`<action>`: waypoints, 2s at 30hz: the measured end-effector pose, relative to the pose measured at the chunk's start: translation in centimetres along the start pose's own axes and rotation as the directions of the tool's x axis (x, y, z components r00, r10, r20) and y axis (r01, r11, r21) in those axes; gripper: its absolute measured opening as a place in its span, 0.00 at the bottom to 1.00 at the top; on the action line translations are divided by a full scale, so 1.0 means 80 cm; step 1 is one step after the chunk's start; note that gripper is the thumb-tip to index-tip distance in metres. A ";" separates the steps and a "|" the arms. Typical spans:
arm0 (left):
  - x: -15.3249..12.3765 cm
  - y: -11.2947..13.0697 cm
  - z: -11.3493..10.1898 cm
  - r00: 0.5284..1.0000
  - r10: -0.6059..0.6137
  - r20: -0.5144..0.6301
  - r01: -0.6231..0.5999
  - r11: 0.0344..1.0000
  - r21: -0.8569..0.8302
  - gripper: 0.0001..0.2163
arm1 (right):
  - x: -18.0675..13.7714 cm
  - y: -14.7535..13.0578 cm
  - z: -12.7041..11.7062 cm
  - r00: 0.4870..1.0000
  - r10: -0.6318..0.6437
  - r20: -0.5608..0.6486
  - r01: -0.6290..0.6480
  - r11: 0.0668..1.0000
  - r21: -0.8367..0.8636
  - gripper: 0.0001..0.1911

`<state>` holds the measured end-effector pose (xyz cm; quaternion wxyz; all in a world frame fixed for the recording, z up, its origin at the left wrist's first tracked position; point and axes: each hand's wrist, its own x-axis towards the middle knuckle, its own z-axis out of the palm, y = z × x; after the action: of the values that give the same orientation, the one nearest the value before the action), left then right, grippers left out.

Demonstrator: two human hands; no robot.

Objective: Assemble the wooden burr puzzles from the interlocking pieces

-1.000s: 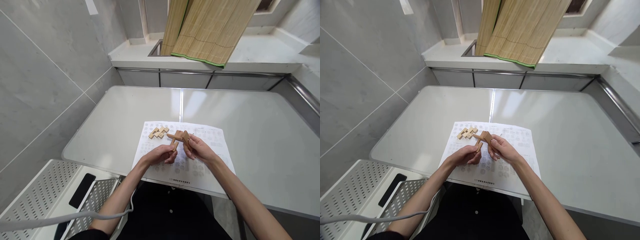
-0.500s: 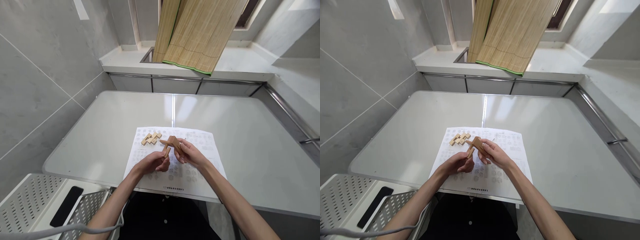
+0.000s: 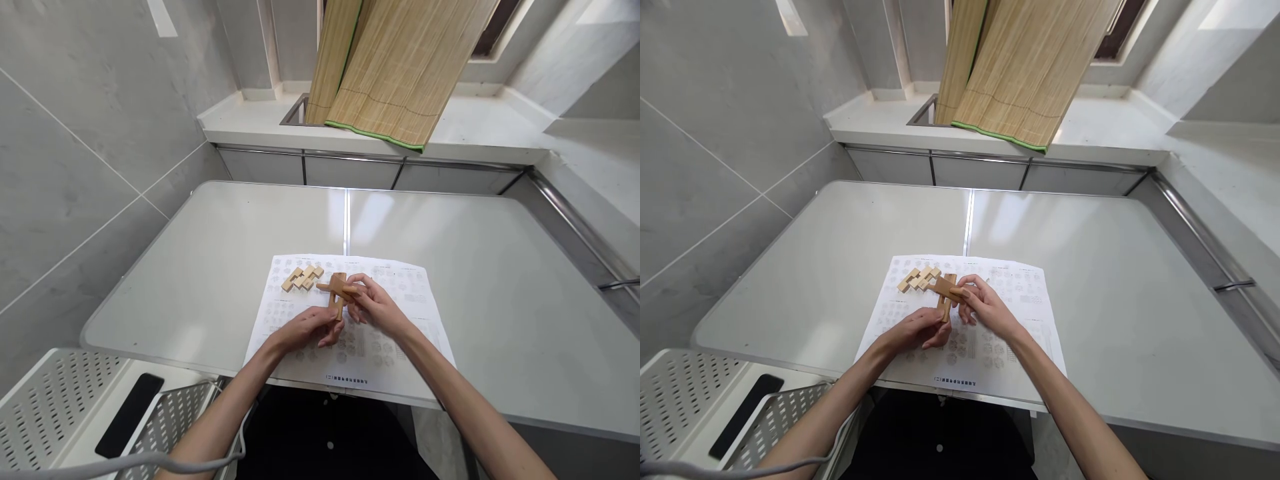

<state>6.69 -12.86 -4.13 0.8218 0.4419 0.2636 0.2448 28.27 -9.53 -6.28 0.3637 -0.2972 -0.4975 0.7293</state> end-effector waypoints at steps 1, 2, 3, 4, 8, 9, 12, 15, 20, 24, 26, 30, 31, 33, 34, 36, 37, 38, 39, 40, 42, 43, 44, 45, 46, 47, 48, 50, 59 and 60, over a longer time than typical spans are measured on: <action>-0.001 0.000 0.000 1.000 -0.001 0.009 0.001 1.000 0.003 0.21 | 0.000 0.001 0.000 1.000 0.016 0.025 -0.017 1.000 0.016 0.18; -0.001 0.000 0.000 1.000 -0.002 0.017 0.002 1.000 0.006 0.21 | 0.001 0.002 0.000 0.998 0.027 0.051 -0.029 0.999 0.029 0.18; -0.002 0.000 0.000 1.000 -0.003 0.026 0.003 1.000 0.008 0.21 | 0.001 0.003 -0.001 0.997 0.031 0.075 -0.034 0.999 0.034 0.18; -0.003 0.000 -0.001 0.999 -0.004 0.034 0.004 1.000 0.010 0.21 | 0.002 0.004 -0.001 0.995 0.028 0.091 -0.031 0.999 0.032 0.17; -0.005 0.000 -0.001 0.998 -0.013 0.059 0.011 1.000 0.025 0.21 | 0.000 0.002 -0.003 0.996 0.001 0.091 -0.001 1.000 0.003 0.15; -0.005 0.000 -0.001 0.998 -0.015 0.063 0.013 1.000 0.028 0.21 | 0.000 0.002 -0.003 0.997 -0.004 0.081 0.005 1.000 -0.008 0.15; -0.003 0.001 -0.001 0.997 -0.016 0.071 0.014 0.999 0.037 0.22 | -0.002 0.002 -0.006 0.998 -0.013 0.055 0.017 0.998 -0.061 0.15; -0.002 0.002 -0.001 0.996 -0.021 0.084 0.017 0.999 0.050 0.23 | -0.003 0.004 -0.008 0.996 0.020 0.083 -0.014 0.998 -0.069 0.16; -0.005 0.002 0.002 0.993 -0.037 0.112 0.024 0.993 0.114 0.25 | -0.006 0.001 -0.013 0.986 0.088 0.139 -0.078 0.994 -0.071 0.17; -0.004 0.001 0.008 0.997 -0.004 0.081 -0.012 0.981 0.193 0.26 | -0.009 -0.007 -0.020 0.977 0.105 0.186 -0.080 0.987 -0.138 0.17; -0.003 0.001 0.010 0.999 0.026 0.035 -0.034 0.970 0.242 0.28 | -0.010 -0.014 -0.021 0.972 0.112 0.209 -0.077 0.983 -0.166 0.20; -0.012 0.004 0.005 0.990 0.101 -0.096 -0.055 0.915 0.400 0.29 | -0.020 -0.034 -0.026 0.975 0.126 0.181 -0.086 0.973 -0.214 0.21; -0.017 0.006 0.000 0.980 0.137 -0.147 -0.057 0.891 0.451 0.28 | -0.026 -0.039 -0.029 0.980 0.133 0.148 -0.095 0.966 -0.239 0.21; -0.029 0.009 -0.013 0.926 0.245 -0.287 -0.048 0.831 0.554 0.25 | -0.042 -0.049 -0.040 0.986 0.162 0.045 -0.141 0.944 -0.300 0.21; -0.035 0.012 -0.021 0.879 0.312 -0.360 -0.035 0.795 0.605 0.24 | -0.051 -0.053 -0.047 0.984 0.174 -0.031 -0.174 0.934 -0.313 0.22; -0.045 0.016 -0.036 0.757 0.454 -0.470 0.016 0.706 0.708 0.22 | -0.070 -0.059 -0.066 0.965 0.167 -0.204 -0.228 0.917 -0.326 0.24; -0.048 0.018 -0.043 0.698 0.518 -0.494 0.048 0.655 0.754 0.20 | -0.079 -0.060 -0.077 0.951 0.143 -0.275 -0.237 0.906 -0.349 0.25; -0.049 0.020 -0.049 0.650 0.574 -0.498 0.080 0.599 0.796 0.19 | -0.086 -0.061 -0.087 0.937 0.095 -0.336 -0.229 0.893 -0.388 0.26; -0.049 0.021 -0.054 0.617 0.621 -0.485 0.109 0.542 0.833 0.16 | -0.092 -0.061 -0.098 0.917 0.033 -0.398 -0.222 0.870 -0.440 0.26; -0.047 0.022 -0.058 0.600 0.655 -0.459 0.133 0.484 0.865 0.13 | -0.096 -0.060 -0.108 0.891 -0.016 -0.455 -0.238 0.835 -0.496 0.27; -0.040 0.022 -0.064 0.608 0.693 -0.387 0.163 0.369 0.915 0.12 | -0.100 -0.055 -0.126 0.779 -0.170 -0.603 -0.314 0.727 -0.611 0.26; -0.035 0.022 -0.067 0.626 0.697 -0.349 0.169 0.316 0.934 0.15 | -0.101 -0.052 -0.133 0.726 -0.232 -0.647 -0.371 0.660 -0.653 0.24; -0.031 0.021 -0.069 0.649 0.695 -0.310 0.170 0.265 0.949 0.18 | -0.100 -0.049 -0.139 0.691 -0.277 -0.668 -0.408 0.613 -0.676 0.22; -0.026 0.021 -0.071 0.674 0.687 -0.273 0.167 0.218 0.961 0.20 | -0.099 -0.045 -0.144 0.673 -0.299 -0.677 -0.430 0.587 -0.686 0.21; -0.022 0.020 -0.073 0.697 0.676 -0.238 0.162 0.175 0.971 0.21 | -0.099 -0.043 -0.147 0.663 -0.308 -0.682 -0.440 0.576 -0.689 0.20; -0.019 0.019 -0.075 0.717 0.664 -0.210 0.159 0.138 0.978 0.22 | -0.099 -0.041 -0.150 0.662 -0.309 -0.683 -0.442 0.575 -0.688 0.21; -0.017 0.018 -0.077 0.731 0.655 -0.192 0.161 0.108 0.981 0.22 | -0.100 -0.040 -0.153 0.664 -0.301 -0.685 -0.440 0.583 -0.683 0.22; -0.015 0.015 -0.081 0.734 0.651 -0.192 0.191 0.073 0.979 0.21 | -0.108 -0.038 -0.155 0.663 -0.277 -0.695 -0.433 0.616 -0.658 0.25; -0.018 0.004 -0.064 0.682 0.670 -0.295 0.341 0.065 0.938 0.19 | -0.194 0.010 -0.075 0.668 -0.218 -0.711 -0.330 0.770 -0.546 0.26; -0.016 0.003 -0.056 0.687 0.663 -0.299 0.345 0.064 0.936 0.19 | -0.197 0.015 -0.059 0.681 -0.214 -0.700 -0.315 0.777 -0.544 0.26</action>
<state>2.81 -10.87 -5.75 0.0872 0.7705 0.5815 0.2460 40.58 -20.47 -7.81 0.3883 -0.6799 -0.5140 0.3504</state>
